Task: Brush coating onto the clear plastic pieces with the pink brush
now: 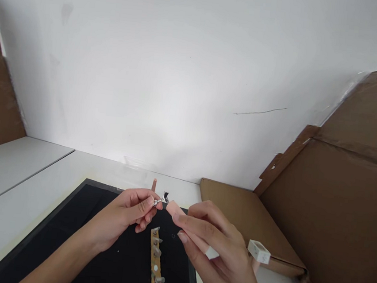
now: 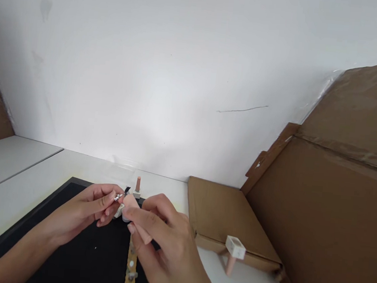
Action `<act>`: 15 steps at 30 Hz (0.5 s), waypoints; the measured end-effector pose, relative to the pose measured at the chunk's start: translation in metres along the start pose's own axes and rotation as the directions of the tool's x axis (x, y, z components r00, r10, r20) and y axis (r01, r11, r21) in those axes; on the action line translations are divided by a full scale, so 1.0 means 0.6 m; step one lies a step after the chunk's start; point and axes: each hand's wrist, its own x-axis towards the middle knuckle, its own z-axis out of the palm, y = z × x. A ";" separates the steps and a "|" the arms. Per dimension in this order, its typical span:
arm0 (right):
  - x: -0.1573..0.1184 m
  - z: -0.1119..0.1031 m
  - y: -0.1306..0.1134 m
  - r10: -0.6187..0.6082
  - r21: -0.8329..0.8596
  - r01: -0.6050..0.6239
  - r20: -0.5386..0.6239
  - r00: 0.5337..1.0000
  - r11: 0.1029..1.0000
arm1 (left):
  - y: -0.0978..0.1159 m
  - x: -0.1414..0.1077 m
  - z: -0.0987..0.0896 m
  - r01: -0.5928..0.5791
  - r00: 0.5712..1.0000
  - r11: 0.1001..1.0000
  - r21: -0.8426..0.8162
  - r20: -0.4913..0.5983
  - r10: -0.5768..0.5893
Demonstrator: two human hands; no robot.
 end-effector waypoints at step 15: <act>-0.001 0.001 -0.001 -0.013 -0.024 0.012 -0.027 1.000 1.000 | 0.002 -0.001 0.001 0.000 1.000 1.000 0.024 -0.024 0.000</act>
